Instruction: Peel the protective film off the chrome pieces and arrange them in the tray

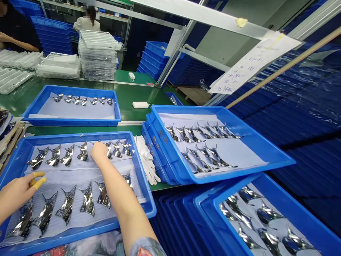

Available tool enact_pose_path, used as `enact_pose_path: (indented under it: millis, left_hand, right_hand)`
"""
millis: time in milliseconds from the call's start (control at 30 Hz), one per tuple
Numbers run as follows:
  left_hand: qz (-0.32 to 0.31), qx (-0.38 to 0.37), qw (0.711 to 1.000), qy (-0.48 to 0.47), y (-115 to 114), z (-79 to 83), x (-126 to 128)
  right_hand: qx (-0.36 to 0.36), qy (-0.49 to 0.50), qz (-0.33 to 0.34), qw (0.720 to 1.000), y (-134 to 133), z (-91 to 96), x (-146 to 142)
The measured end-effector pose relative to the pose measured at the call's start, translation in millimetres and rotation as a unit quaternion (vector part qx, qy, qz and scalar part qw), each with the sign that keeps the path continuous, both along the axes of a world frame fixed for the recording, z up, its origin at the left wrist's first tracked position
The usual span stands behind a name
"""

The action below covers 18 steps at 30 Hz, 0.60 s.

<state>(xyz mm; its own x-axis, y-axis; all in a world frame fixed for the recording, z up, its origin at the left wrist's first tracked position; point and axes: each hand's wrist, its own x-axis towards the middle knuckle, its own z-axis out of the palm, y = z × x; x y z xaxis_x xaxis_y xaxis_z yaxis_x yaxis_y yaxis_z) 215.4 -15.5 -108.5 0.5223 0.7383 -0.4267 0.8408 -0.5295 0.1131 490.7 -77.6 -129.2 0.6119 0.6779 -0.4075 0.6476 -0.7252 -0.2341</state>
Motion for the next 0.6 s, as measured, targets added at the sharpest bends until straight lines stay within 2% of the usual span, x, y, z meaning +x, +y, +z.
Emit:
enact_pose_path:
  millis: [100,167,400,600]
  left_hand:
    - [0.019,-0.017,1.0,-0.006,0.7,-6.2,-17.3]
    - [0.033,-0.025,0.999,-0.01,4.8,-9.3,-28.1]
    - [0.035,-0.046,0.998,0.007,11.8,-24.2,-53.6]
    - [0.042,-0.031,0.998,0.019,-0.4,-28.3,-57.2]
  right_hand:
    - [0.006,-0.013,-0.001,1.0,-9.8,2.7,-2.1]
    - [0.017,-0.02,0.007,1.0,-25.4,7.8,-5.5]
    - [0.005,-0.01,0.027,1.0,-109.9,19.8,-20.6]
    - [-0.07,-0.039,-0.02,0.997,-170.7,25.5,-20.6]
